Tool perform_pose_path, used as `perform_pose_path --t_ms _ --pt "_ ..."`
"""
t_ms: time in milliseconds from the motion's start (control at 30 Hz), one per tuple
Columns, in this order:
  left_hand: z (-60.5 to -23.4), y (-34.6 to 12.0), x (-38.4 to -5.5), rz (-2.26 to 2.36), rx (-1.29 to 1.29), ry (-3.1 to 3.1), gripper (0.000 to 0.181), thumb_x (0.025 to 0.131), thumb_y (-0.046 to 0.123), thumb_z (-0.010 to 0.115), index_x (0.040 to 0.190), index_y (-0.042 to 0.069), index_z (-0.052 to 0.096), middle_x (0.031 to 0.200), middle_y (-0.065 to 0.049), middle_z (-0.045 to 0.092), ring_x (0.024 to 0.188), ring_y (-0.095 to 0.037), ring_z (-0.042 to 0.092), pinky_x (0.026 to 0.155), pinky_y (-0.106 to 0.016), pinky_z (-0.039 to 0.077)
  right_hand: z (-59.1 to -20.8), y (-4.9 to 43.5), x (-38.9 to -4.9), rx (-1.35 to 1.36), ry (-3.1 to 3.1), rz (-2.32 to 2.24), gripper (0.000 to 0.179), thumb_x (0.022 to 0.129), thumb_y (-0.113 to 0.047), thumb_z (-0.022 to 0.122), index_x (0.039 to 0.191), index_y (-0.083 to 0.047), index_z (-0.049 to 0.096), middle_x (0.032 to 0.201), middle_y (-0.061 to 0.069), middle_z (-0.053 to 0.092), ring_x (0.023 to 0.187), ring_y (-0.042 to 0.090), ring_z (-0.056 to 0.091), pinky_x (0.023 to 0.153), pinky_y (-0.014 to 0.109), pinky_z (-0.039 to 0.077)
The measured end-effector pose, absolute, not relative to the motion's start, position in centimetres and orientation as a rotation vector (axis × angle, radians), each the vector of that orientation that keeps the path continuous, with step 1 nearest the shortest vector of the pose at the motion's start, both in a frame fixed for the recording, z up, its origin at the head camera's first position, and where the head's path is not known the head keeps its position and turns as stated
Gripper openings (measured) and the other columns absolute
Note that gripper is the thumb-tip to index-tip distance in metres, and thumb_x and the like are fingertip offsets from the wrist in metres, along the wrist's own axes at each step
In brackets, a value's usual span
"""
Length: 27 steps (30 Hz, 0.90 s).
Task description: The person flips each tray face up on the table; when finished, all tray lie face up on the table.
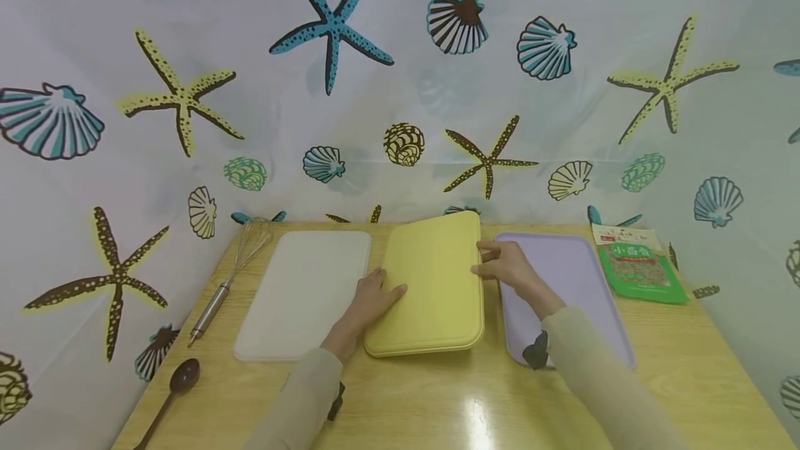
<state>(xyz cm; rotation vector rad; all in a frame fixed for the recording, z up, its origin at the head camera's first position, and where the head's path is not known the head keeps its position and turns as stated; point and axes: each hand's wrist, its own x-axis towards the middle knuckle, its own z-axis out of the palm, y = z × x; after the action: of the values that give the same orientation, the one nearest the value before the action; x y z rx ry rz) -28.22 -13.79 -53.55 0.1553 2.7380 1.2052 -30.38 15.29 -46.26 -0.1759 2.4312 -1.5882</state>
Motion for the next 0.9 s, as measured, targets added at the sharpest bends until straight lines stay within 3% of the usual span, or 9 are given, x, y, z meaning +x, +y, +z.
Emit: perform_pose_path --t_ms 367,500,767,900 --pt "-52.9 -14.7 -27.0 1.271 0.205 2.651 0.079 0.095 0.039 0.058 0.145 -0.013 0.026 0.152 -0.03 0.022 0.142 -0.044 0.016 0.117 -0.052 0.014 -45.4 15.2 -30.3 -0.186 2.445 -1.568 0.064 0.085 -0.007 0.072 0.141 0.002 0.044 0.121 0.03 0.055 0.088 0.026 0.068 0.084 0.039 0.057" --pt "-52.9 -14.5 -26.4 1.263 0.204 2.639 0.084 0.093 0.046 0.059 0.145 -0.012 0.026 0.153 -0.03 0.021 0.142 -0.045 0.016 0.116 -0.053 0.014 -45.2 15.2 -30.0 -0.186 2.453 -1.566 0.063 0.085 -0.008 0.073 0.141 0.001 0.045 0.121 0.029 0.055 0.088 0.026 0.068 0.084 0.038 0.057" --pt "-52.5 -14.6 -23.7 1.255 0.235 2.538 0.103 0.082 0.059 0.066 0.151 -0.003 0.021 0.159 -0.021 0.009 0.144 -0.044 0.007 0.115 -0.06 0.01 -44.2 15.2 -30.0 -0.238 2.526 -1.495 0.062 0.086 -0.012 0.073 0.141 0.001 0.046 0.121 0.028 0.058 0.099 0.032 0.064 0.094 0.049 0.05" --pt "-52.1 -14.5 -22.6 1.153 0.333 2.557 0.108 0.078 0.058 0.071 0.151 -0.003 0.019 0.158 -0.023 0.005 0.144 -0.044 0.008 0.115 -0.058 0.013 -43.4 15.2 -29.9 -0.222 2.529 -1.505 0.062 0.085 -0.011 0.073 0.141 -0.001 0.047 0.119 0.027 0.058 0.098 0.031 0.063 0.092 0.045 0.051"
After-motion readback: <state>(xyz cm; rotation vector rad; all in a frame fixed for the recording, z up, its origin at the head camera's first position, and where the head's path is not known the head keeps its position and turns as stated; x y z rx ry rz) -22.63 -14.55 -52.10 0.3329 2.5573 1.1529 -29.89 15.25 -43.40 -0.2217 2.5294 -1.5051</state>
